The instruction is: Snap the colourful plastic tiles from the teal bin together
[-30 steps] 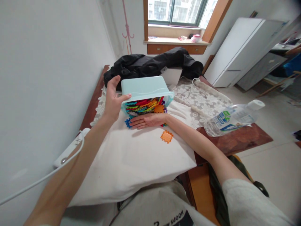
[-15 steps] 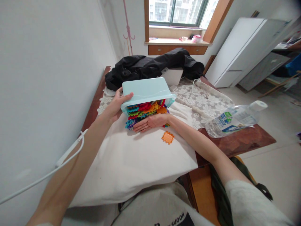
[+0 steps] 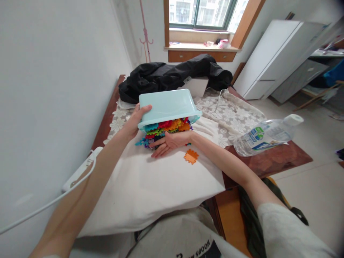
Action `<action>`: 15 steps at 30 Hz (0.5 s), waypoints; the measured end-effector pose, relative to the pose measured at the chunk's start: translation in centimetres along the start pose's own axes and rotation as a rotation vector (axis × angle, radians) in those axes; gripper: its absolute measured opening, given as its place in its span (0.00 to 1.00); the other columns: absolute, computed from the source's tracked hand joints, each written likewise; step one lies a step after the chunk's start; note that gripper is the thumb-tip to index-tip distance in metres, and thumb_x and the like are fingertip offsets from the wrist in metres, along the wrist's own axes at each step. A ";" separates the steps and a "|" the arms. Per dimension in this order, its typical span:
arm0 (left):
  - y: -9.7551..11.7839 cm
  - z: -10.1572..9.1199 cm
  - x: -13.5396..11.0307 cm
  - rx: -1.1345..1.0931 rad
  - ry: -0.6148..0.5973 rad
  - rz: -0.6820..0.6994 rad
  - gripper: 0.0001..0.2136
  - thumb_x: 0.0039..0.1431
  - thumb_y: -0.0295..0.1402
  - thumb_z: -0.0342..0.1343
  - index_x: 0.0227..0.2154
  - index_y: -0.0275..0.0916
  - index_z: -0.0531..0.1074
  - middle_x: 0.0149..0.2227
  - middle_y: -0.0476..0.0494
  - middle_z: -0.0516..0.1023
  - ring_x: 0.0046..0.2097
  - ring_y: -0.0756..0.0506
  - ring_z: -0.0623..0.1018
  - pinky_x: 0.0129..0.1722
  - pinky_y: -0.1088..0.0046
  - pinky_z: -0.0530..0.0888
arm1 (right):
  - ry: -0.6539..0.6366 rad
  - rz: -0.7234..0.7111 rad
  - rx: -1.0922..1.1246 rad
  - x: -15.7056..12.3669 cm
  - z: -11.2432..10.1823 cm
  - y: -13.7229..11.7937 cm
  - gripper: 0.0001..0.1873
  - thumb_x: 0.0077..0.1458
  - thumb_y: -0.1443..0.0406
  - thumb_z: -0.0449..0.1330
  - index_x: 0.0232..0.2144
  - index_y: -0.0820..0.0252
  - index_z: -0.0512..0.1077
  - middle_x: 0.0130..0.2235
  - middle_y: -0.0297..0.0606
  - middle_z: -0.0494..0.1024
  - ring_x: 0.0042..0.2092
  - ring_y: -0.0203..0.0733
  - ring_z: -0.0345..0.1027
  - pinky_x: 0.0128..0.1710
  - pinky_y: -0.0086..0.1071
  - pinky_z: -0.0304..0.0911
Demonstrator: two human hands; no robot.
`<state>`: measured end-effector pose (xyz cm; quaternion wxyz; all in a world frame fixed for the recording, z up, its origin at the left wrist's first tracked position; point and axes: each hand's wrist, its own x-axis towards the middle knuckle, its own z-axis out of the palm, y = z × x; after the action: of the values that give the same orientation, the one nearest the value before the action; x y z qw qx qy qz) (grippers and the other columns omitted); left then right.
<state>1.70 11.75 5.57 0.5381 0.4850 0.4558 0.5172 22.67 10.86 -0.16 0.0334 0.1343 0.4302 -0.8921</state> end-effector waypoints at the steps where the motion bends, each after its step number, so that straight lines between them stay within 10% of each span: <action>1: 0.0 0.0 0.0 -0.005 0.003 -0.006 0.28 0.57 0.47 0.70 0.57 0.44 0.72 0.55 0.41 0.83 0.53 0.38 0.84 0.51 0.61 0.83 | -0.019 0.007 0.028 0.4 0.7 0.5 0.42 0.74 0.39 0.45 0.68 0.68 0.65 0.64 0.64 0.76 0.63 0.53 0.76 0.69 0.47 0.62; 8: 0.2 0.2 -0.1 -0.001 0.017 -0.010 0.29 0.55 0.48 0.70 0.56 0.43 0.71 0.53 0.40 0.83 0.51 0.38 0.85 0.51 0.61 0.83 | -0.278 -0.016 0.235 5.7 6.6 7.3 0.49 0.56 0.28 0.59 0.61 0.58 0.75 0.71 0.56 0.69 0.71 0.56 0.67 0.65 0.45 0.68; 15: 0.3 0.1 0.0 0.027 0.021 0.004 0.30 0.52 0.48 0.70 0.56 0.42 0.72 0.51 0.40 0.83 0.50 0.37 0.84 0.52 0.59 0.82 | -0.179 -0.058 0.205 4.2 3.3 5.7 0.42 0.59 0.36 0.65 0.64 0.55 0.73 0.75 0.53 0.62 0.71 0.55 0.66 0.67 0.47 0.65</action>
<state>1.78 11.73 5.84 0.5257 0.4878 0.4675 0.5168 18.93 4.97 -3.68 0.0319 0.0443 0.3356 -0.9404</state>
